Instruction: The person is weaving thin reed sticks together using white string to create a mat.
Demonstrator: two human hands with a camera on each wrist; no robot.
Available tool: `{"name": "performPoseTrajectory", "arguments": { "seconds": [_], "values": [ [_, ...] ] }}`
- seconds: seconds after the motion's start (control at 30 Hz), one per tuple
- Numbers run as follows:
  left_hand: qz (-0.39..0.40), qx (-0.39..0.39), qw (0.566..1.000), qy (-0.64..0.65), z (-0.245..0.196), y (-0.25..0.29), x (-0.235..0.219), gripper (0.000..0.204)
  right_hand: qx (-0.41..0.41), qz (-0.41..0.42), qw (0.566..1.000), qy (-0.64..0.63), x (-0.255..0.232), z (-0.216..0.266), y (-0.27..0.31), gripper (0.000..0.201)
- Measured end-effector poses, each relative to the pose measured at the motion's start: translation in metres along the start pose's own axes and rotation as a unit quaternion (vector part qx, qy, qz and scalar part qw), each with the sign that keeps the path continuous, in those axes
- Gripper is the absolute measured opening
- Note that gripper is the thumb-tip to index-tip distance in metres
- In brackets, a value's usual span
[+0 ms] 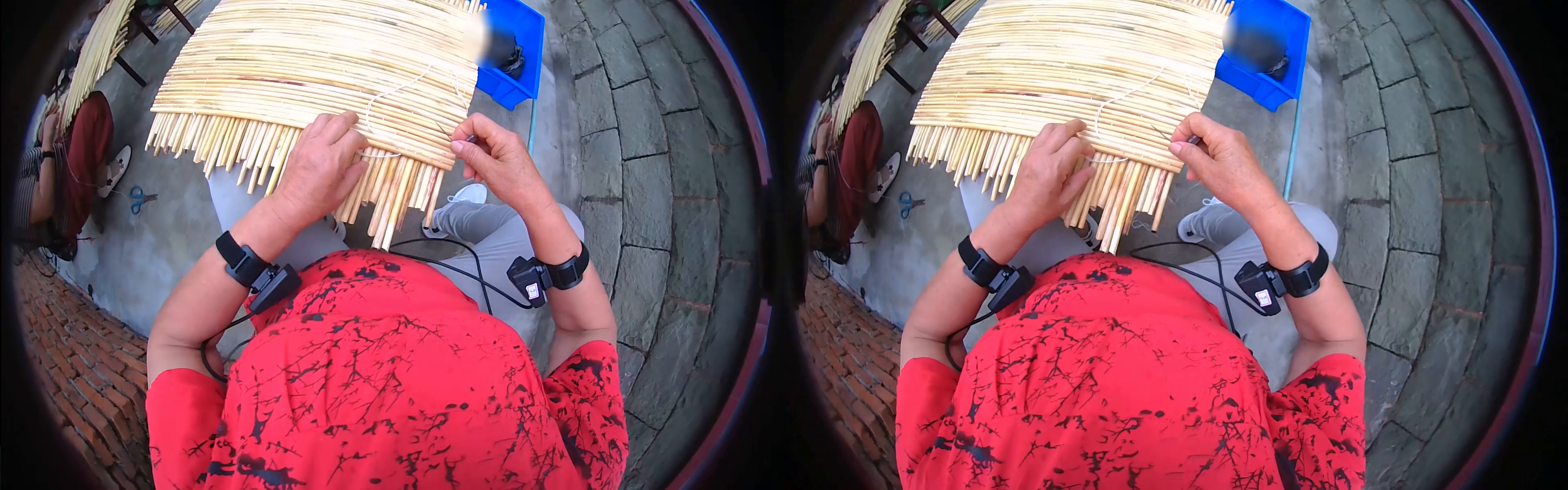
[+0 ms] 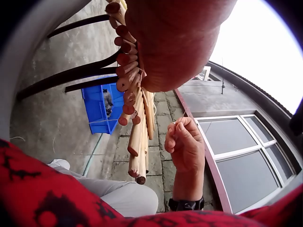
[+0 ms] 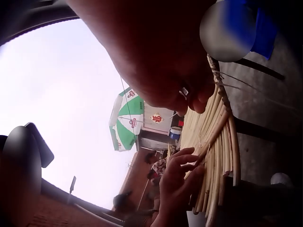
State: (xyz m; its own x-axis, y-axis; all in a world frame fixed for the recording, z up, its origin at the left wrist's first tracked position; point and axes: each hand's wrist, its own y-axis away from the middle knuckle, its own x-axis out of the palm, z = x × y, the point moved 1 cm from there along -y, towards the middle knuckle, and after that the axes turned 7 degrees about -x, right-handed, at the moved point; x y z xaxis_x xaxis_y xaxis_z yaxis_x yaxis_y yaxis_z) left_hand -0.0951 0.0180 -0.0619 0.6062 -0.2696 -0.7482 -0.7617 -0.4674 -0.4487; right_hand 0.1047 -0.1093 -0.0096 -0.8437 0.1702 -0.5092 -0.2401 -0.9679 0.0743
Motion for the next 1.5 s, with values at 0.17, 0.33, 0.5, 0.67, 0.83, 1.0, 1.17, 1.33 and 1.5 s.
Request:
{"name": "performPoseTrajectory", "arguments": {
  "seconds": [0.17,0.33,0.5,0.67,0.83,1.0,1.17,1.33,1.5],
  "values": [
    [0.019,0.008,1.0,0.008,-0.006,0.003,-0.017,0.031,-0.022,-0.074,0.997,-0.023,0.006,-0.024,0.011,0.009],
    [0.047,0.009,0.999,-0.023,0.001,0.008,-0.012,0.033,-0.016,-0.105,0.994,-0.013,0.008,-0.051,0.017,0.01],
    [0.014,-0.007,1.0,-0.011,-0.005,0.002,0.008,0.023,0.095,-0.038,0.947,-0.305,0.03,-0.051,0.026,0.004],
    [0.004,-0.028,0.998,-0.054,-0.013,-0.002,0.017,0.012,0.089,0.005,0.865,-0.495,0.063,-0.053,0.027,0.007],
    [0.015,-0.036,0.998,-0.048,-0.029,0.001,0.01,0.011,0.048,-0.061,0.884,-0.46,0.066,-0.05,0.025,0.006],
    [-0.025,-0.034,0.999,-0.02,-0.038,0.006,0.006,0.008,0.041,-0.058,0.885,-0.461,0.061,-0.04,0.023,0.007],
    [0.021,-0.04,0.999,0.0,-0.037,0.015,0.005,0.013,0.039,-0.05,0.882,-0.467,0.063,-0.038,0.024,0.007],
    [0.077,-0.022,0.996,0.026,-0.035,0.027,-0.007,0.021,0.045,-0.065,0.874,-0.479,0.064,-0.037,0.025,0.008],
    [0.054,0.003,0.998,0.019,-0.027,0.045,-0.018,0.034,0.038,-0.068,0.877,-0.474,0.064,-0.04,0.025,0.008]
  ]
}}
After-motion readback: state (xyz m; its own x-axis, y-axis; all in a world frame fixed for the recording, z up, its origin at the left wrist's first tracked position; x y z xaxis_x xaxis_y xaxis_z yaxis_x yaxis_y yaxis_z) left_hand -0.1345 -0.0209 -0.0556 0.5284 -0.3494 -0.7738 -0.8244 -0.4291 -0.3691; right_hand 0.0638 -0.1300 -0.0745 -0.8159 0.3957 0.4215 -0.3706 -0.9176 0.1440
